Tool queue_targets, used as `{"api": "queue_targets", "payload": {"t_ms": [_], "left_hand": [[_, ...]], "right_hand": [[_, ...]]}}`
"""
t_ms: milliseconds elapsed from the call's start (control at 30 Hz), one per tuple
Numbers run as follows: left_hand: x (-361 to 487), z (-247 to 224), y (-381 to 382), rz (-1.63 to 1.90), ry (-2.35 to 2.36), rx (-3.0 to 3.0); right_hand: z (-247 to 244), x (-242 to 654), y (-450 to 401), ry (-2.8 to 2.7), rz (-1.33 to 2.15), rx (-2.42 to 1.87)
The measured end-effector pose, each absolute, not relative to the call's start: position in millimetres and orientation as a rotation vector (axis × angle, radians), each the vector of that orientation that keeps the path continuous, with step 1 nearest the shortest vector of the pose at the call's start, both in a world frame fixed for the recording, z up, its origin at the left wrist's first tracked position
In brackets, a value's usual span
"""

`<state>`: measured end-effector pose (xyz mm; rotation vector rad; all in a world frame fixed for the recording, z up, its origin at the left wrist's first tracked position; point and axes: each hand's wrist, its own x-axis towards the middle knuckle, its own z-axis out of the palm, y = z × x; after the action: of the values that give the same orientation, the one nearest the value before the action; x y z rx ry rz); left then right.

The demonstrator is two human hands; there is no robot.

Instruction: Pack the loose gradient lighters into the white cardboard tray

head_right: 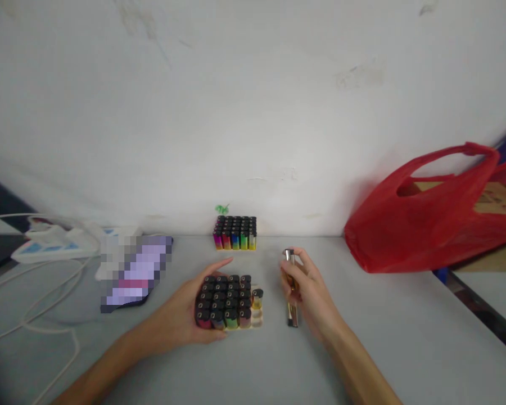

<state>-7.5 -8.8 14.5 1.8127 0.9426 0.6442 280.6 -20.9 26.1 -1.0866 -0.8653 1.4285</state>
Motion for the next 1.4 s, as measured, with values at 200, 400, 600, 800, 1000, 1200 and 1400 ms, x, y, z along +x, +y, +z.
{"api": "queue_targets", "payload": {"t_ms": [200, 400, 600, 800, 1000, 1200, 1400], "left_hand": [[-8, 14, -9, 0.644, 0.946, 1.813], [-8, 13, -8, 0.640, 0.947, 1.820], [-8, 13, -9, 0.636, 0.963, 1.827], [-7, 16, -9, 0.643, 0.949, 1.831], [-9, 12, -8, 0.648, 0.977, 1.848], [-8, 13, -8, 0.646, 0.931, 1.837], [-7, 16, -10, 0.659, 0.938, 1.814]], "right_hand": [[28, 283, -18, -0.802, 1.676, -0.925], [26, 281, -19, -0.890, 1.761, -0.828], [25, 278, -21, -0.856, 1.780, -0.795], [25, 277, -21, -0.818, 1.701, -0.818], [24, 276, -22, -0.788, 1.669, -0.850], [20, 276, -20, -0.735, 1.620, -0.850], [18, 277, -16, -0.798, 1.670, -0.785]]}}
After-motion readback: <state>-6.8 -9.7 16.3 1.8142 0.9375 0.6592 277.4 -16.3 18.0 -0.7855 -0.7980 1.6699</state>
